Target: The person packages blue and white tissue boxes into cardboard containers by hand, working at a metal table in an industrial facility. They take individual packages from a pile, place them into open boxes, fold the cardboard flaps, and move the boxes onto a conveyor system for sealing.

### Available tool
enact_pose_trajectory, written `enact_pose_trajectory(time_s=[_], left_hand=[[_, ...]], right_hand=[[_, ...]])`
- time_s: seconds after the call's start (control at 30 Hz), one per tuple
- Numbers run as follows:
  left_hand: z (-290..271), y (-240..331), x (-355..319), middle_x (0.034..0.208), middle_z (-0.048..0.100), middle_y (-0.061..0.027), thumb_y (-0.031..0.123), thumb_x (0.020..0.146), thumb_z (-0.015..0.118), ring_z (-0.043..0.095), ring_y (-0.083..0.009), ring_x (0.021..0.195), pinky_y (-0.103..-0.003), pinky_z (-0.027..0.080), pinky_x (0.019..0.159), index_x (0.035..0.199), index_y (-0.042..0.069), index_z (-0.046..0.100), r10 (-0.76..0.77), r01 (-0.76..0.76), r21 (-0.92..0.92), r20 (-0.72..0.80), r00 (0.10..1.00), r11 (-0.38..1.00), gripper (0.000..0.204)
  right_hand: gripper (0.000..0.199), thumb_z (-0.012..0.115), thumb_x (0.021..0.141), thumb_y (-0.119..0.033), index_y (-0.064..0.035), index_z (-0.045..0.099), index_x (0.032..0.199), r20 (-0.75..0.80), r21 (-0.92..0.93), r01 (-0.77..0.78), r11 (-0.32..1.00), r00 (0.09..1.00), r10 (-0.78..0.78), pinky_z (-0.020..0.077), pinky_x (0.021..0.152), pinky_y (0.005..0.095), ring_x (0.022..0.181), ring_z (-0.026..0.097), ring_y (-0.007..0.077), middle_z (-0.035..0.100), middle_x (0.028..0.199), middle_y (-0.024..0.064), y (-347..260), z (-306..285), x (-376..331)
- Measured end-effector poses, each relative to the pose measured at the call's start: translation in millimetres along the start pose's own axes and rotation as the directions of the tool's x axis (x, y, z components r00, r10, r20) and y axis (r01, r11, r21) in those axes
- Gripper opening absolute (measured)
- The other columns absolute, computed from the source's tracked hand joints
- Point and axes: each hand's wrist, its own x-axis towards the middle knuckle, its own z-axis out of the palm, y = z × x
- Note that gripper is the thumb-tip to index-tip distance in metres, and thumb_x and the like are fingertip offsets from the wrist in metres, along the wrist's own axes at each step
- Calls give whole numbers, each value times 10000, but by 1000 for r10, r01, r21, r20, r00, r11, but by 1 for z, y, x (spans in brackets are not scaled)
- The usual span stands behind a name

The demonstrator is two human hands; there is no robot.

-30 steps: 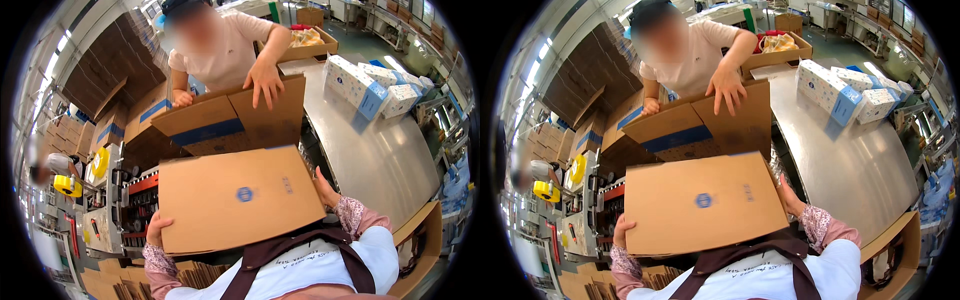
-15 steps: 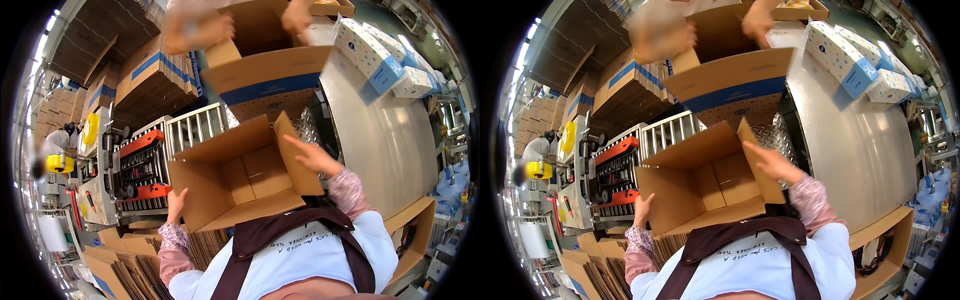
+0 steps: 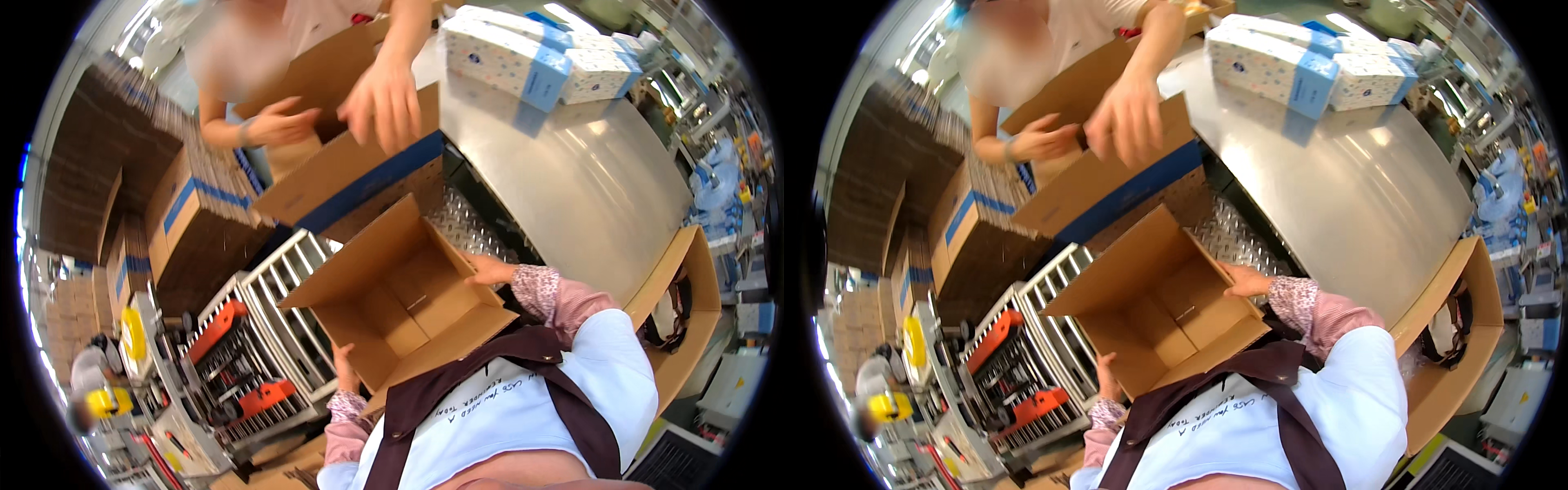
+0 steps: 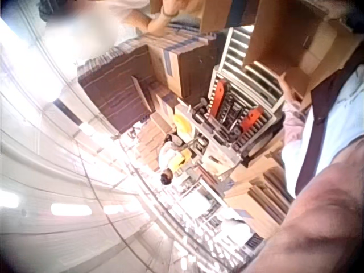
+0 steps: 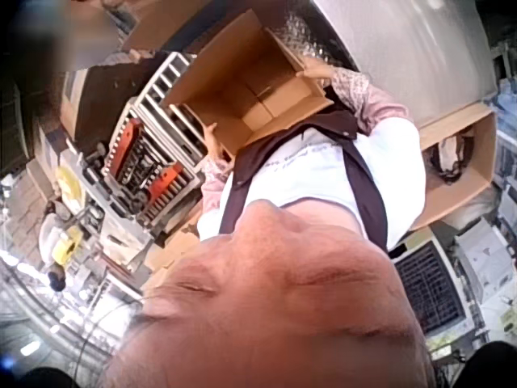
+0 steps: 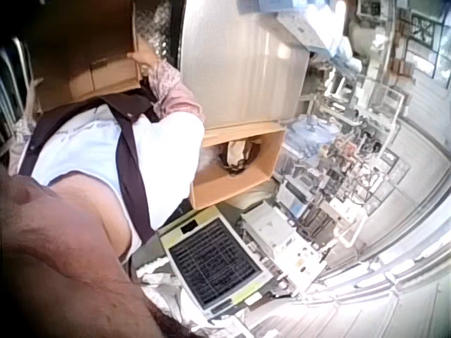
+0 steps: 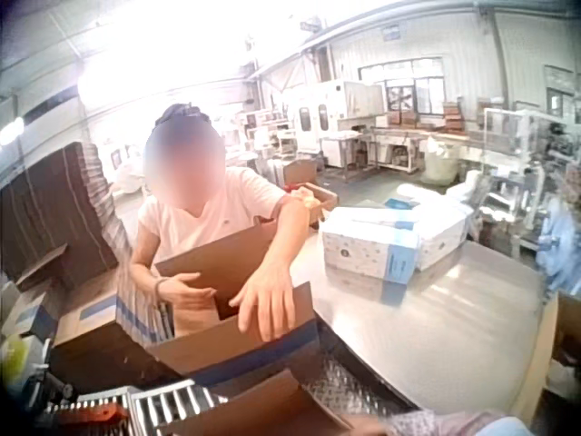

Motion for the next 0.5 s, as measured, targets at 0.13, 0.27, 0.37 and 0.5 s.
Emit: enact_pose_trajectory(time_s=[0.13,0.27,0.37,0.5], left_hand=[[81,-35,56,1348,409,-162,114,844,542,418,-286,1209,-322,358,987,1382,-2,287,210,-257,366,162,964,894,606],[101,45,67,1129,610,-152,335,895,551,580,-281,1022,-354,449,866,1292,40,475,-260,-328,943,332,907,61,501],[212,138,10,943,663,-150,388,895,534,635,-309,803,-403,496,716,1254,100,526,-614,-525,779,237,753,-343,460],[454,174,-9,844,635,-201,277,824,649,623,-353,787,-416,496,698,1288,71,459,-77,-773,529,806,587,-350,542]], right_hand=[[407,669,790,-272,-42,583,1115,-291,-206,26,978,953,-87,482,814,414,920,603,348,637,1016,157,-23,-156,-4],[713,705,724,-247,-96,388,1344,-755,-624,-388,678,522,-396,374,956,488,1161,451,342,505,1228,197,11,-362,26],[862,704,682,-239,-73,274,1411,-756,-573,-571,588,645,-110,348,953,528,1209,402,337,459,1274,212,23,-427,59],[837,643,687,-238,-63,275,1417,-619,-586,-422,691,784,-46,397,925,418,1087,499,327,530,1176,225,18,-435,64]])
